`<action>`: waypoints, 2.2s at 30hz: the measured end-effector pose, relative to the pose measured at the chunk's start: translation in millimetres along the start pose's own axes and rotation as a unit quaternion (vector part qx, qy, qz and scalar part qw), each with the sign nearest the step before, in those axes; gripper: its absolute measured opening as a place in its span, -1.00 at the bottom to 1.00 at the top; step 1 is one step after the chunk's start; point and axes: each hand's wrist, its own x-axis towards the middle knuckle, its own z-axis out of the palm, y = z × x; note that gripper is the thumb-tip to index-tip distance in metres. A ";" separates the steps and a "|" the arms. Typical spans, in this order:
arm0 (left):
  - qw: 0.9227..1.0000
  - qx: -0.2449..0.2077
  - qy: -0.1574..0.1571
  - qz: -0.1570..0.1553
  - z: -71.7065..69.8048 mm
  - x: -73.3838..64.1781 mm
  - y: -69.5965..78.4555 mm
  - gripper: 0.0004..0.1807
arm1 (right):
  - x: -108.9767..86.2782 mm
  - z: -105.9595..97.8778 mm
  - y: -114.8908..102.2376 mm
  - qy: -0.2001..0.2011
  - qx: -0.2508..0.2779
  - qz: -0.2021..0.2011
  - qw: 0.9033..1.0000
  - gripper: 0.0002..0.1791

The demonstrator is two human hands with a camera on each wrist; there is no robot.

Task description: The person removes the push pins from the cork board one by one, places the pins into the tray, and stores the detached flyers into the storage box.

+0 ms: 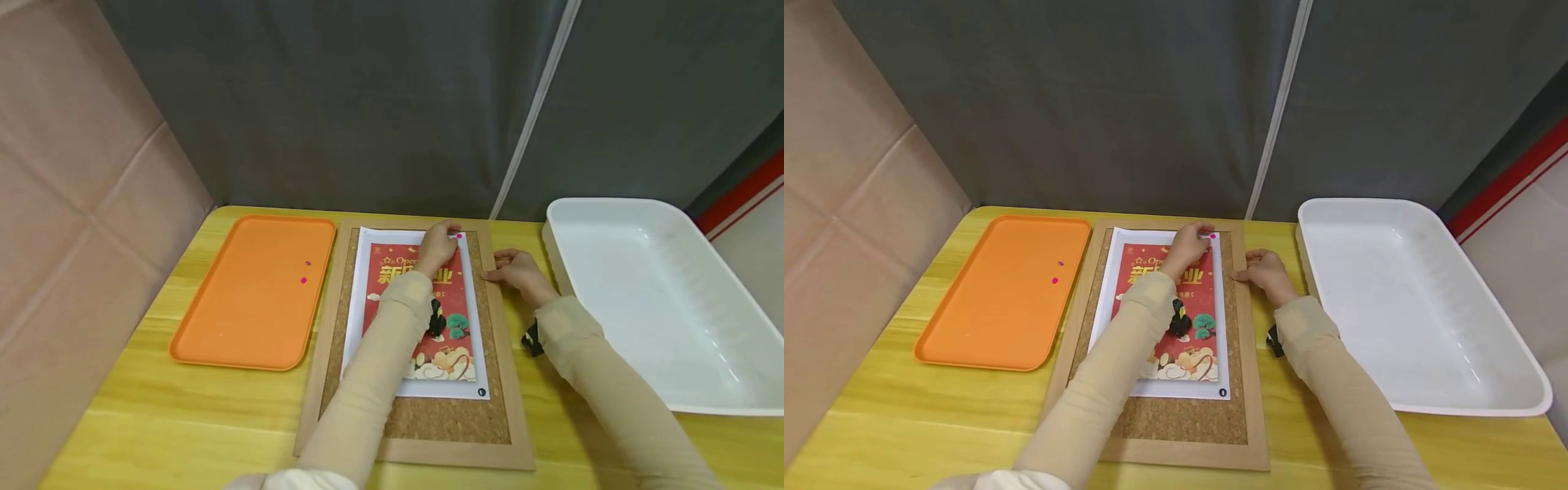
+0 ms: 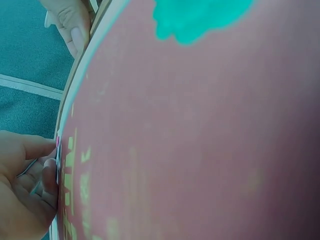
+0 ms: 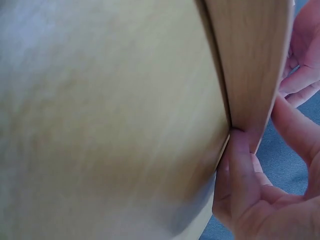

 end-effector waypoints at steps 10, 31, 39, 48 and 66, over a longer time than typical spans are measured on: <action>0.998 0.068 -0.010 0.002 -2.9 -2.6 5.0 -0.66 | -5.4 1.9 -5.4 -0.006 -0.019 -0.001 1.000 -0.27; 0.995 0.098 -0.009 -0.017 -2.8 -2.8 2.5 -0.70 | -6.9 6.7 -7.4 -0.020 -0.019 -0.001 1.000 -0.28; 0.996 0.082 -0.009 -0.020 -4.2 -3.6 0.6 -0.70 | -6.5 8.6 -9.1 -0.022 -0.019 -0.002 1.000 -0.28; 0.992 0.128 -0.015 -0.015 -3.0 -3.2 4.9 -0.67 | -8.1 6.2 -9.2 -0.022 -0.020 0.000 1.000 -0.27; 0.986 0.161 -0.027 -0.017 -3.6 -0.7 6.6 -0.70 | -8.0 7.2 -6.0 -0.026 -0.018 -0.006 0.999 -0.26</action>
